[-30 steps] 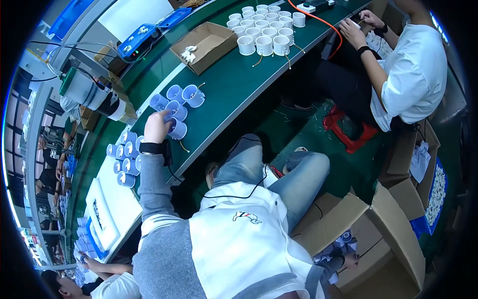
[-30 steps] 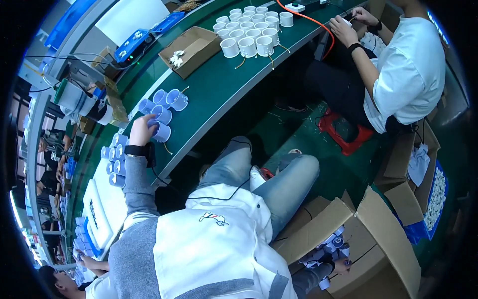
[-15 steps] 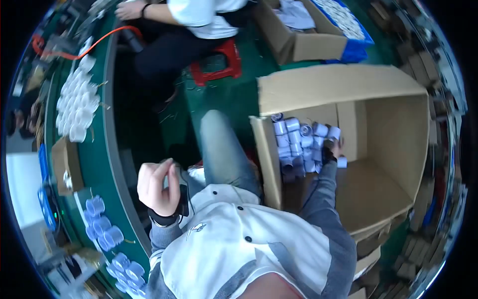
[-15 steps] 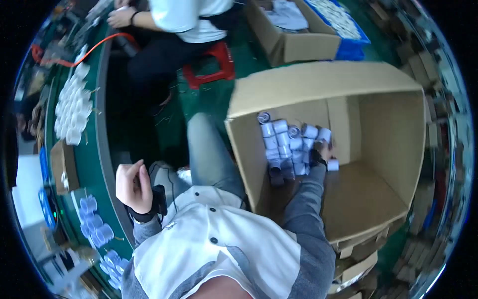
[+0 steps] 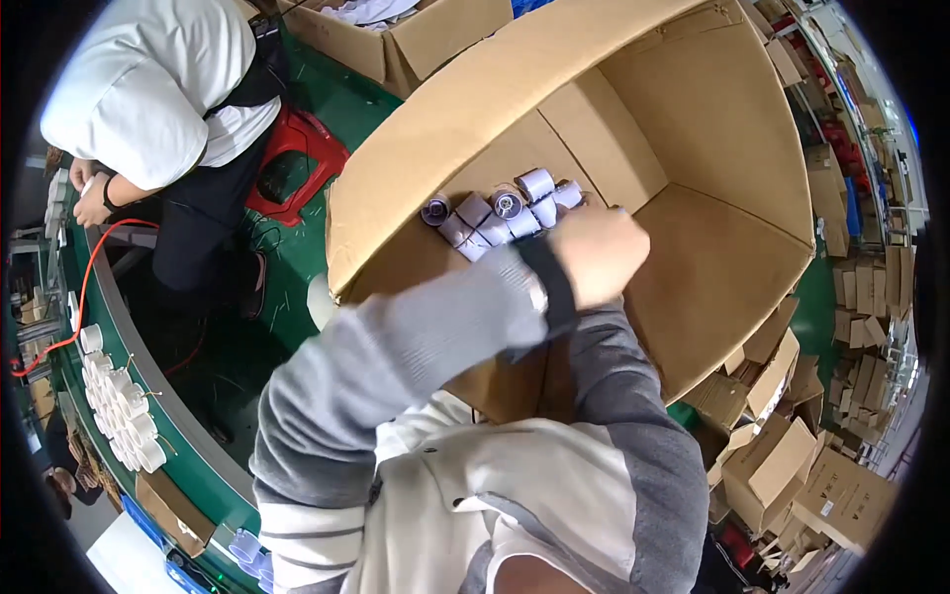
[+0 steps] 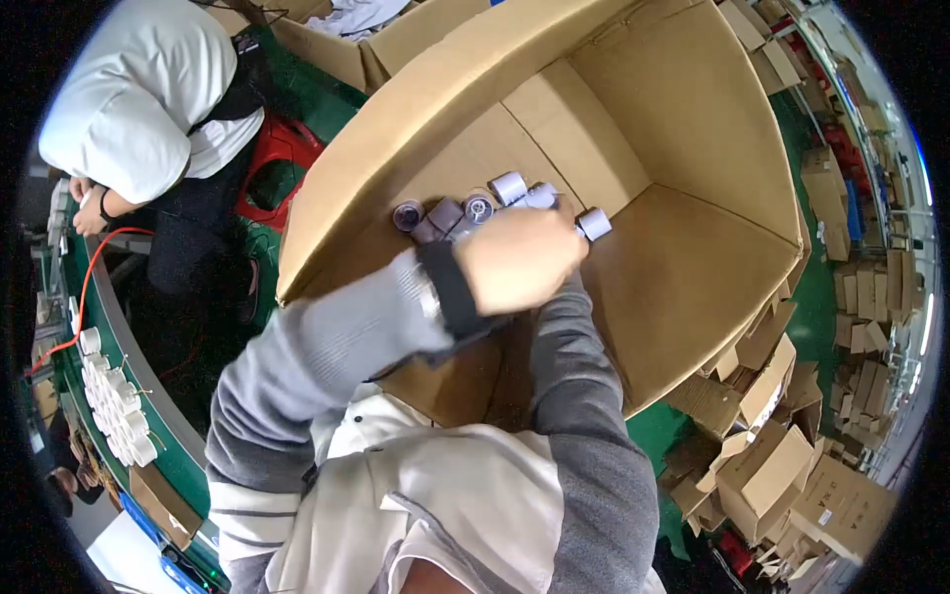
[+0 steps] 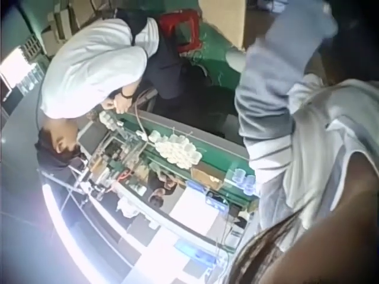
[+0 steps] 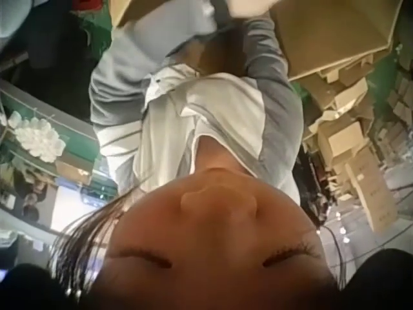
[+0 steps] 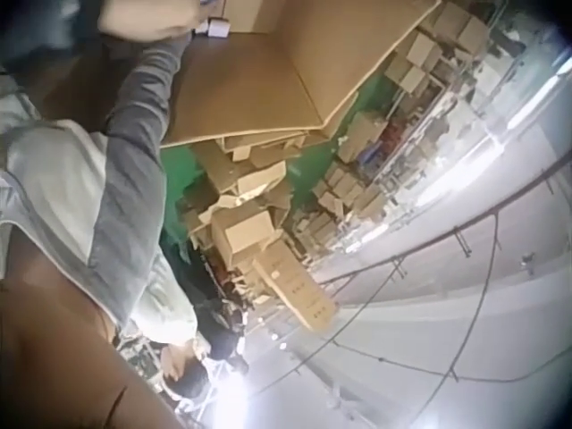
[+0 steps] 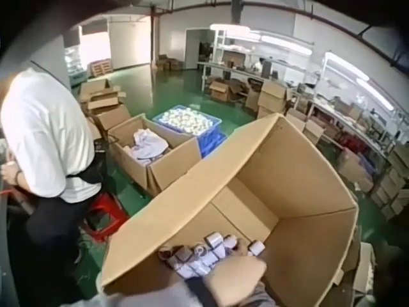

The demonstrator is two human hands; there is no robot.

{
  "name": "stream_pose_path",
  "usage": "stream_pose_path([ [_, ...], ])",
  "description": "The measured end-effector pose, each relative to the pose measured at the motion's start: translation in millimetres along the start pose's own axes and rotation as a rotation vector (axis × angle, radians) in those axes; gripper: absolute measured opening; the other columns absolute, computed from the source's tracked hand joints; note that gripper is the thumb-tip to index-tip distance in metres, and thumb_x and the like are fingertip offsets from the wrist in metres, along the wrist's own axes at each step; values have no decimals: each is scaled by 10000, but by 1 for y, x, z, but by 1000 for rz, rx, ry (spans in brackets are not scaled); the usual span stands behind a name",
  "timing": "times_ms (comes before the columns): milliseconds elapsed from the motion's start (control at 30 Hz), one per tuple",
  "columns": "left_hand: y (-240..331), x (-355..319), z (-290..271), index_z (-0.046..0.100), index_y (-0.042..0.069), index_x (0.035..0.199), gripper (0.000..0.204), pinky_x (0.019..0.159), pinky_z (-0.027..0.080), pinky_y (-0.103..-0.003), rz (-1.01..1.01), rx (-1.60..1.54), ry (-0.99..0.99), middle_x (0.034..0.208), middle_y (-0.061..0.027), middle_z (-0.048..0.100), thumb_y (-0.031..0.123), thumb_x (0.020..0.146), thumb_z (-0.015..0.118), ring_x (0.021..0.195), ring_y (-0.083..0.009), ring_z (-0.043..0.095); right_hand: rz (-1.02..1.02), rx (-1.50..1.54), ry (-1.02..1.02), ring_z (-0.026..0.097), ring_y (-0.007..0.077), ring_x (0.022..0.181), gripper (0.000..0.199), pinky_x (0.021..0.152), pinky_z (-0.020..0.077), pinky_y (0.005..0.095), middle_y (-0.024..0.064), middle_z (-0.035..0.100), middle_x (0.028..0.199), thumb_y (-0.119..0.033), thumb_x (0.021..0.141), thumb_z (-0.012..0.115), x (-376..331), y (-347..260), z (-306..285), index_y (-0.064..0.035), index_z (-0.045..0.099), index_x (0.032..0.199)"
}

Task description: The person picks up fan blades from a box and inserts them into fan housings, then gathers the assembled fans and places them into a large cardboard box.

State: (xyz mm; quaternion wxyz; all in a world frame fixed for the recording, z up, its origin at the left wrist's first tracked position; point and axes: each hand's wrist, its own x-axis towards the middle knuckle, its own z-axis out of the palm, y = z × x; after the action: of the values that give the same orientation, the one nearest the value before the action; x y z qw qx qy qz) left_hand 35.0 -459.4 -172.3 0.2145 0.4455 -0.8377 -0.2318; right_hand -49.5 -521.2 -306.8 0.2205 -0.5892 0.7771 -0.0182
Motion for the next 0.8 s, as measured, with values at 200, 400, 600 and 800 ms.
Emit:
stream_pose_path([
  [200, -135, 105, 102, 646, 106, 821, 175, 708, 463, -371, -219, 408, -107, 881, -65, 606, 185, 683, 573, 897, -231, 554, -314, 425, 221, 537, 318, 870, 255, 742, 446, 349, 187, 527, 974, -89, 631, 654, 101, 114, 109, -33, 575, 868],
  [400, -214, 60, 202, 594, 109, 942, 240, 824, 401, -399, -286, 408, -207, 1056, -27, 530, 144, 736, 477, 1029, -244, 451, -146, 572, 385, 560, 272, 798, 337, 654, 442, 347, 156, 571, 915, -186, 617, 699, 69, 96, 110, -17, 570, 878],
  [600, -216, 32, 178, 623, 109, 786, 169, 775, 392, -357, 31, 478, 105, 862, -24, 575, 197, 727, 492, 969, -192, 462, -57, 182, 35, 492, 327, 916, 531, 750, 408, 401, 164, 514, 1018, -342, 559, 740, 59, 80, 104, -37, 558, 953],
  [800, -214, 18, 175, 607, 84, 763, 146, 749, 383, -359, -43, 450, 77, 802, -46, 574, 182, 703, 517, 930, -201, 477, -179, -13, 218, 471, 331, 921, 593, 717, 376, 463, 164, 521, 940, -431, 529, 732, 52, 71, 105, -57, 553, 953],
])
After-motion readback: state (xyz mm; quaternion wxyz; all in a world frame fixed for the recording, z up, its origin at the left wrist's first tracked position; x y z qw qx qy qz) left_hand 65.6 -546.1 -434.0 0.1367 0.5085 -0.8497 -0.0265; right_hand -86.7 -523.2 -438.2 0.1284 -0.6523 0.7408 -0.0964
